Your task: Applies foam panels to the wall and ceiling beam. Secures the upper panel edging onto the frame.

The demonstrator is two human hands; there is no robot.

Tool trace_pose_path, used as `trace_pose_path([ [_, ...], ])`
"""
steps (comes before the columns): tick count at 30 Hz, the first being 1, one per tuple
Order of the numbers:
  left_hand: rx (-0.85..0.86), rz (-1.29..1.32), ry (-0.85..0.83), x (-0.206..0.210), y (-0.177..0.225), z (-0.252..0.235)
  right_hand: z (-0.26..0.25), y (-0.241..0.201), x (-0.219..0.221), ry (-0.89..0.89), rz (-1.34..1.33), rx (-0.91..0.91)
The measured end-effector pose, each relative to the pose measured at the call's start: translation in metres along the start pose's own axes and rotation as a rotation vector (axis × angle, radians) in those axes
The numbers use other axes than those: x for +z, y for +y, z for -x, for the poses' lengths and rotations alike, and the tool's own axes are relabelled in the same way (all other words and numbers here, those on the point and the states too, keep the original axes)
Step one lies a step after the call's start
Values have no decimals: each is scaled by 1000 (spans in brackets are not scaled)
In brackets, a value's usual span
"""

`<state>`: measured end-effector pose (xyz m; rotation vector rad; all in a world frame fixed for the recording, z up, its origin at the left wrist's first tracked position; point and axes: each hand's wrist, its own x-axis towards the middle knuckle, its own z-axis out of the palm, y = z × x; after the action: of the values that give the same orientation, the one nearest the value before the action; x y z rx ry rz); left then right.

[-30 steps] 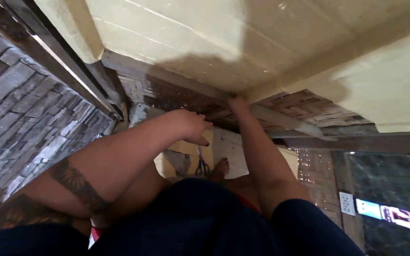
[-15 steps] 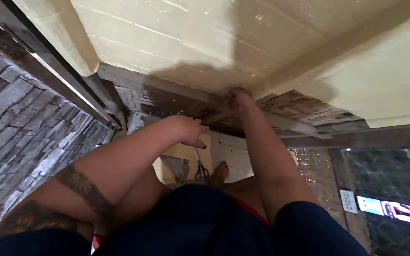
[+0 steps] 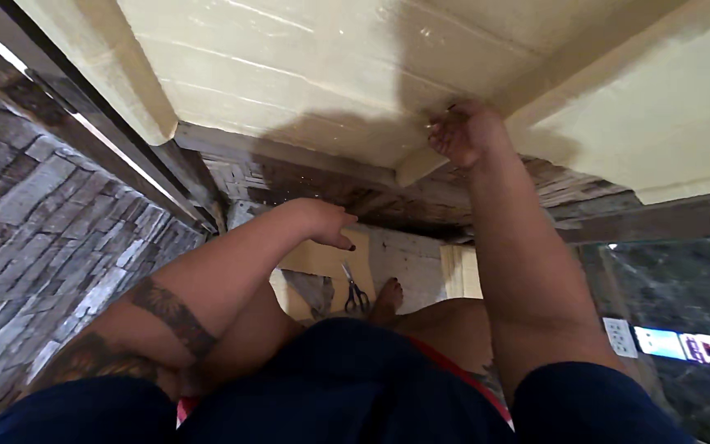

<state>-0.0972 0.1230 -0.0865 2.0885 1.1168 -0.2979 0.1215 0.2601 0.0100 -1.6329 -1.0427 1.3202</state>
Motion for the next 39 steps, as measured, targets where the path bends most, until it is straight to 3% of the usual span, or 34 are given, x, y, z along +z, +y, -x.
trace_pose_path([
  [2,-6,-3,8,0,-1,0,19,-2,-21,-54,269,-166],
  [6,-16,-5,14,2,-5,0,30,19,-59,61,916,-824],
  [8,-17,-14,12,2,-4,-1,24,35,-61,3,1276,-1044],
  [10,-21,-24,0,3,-2,-3,4,53,-58,-79,1562,-1141],
  [14,-14,-31,-22,3,2,-7,-24,84,-65,-181,2017,-1085],
  [17,-9,-28,-20,1,4,-7,-22,101,-61,-176,2132,-1011],
  [22,-44,-36,-11,-4,4,-5,-26,131,-39,-152,2078,-712],
  [30,-61,7,-25,-3,-9,3,-43,185,-24,-168,2055,-680],
  [33,-72,5,-16,-4,-12,8,-45,191,-14,-194,2058,-575],
  [37,-129,-5,-16,-4,-19,15,-45,190,-8,-218,1901,-511],
  [39,-136,-3,6,-2,-26,13,-43,182,-10,-301,1700,-536],
])
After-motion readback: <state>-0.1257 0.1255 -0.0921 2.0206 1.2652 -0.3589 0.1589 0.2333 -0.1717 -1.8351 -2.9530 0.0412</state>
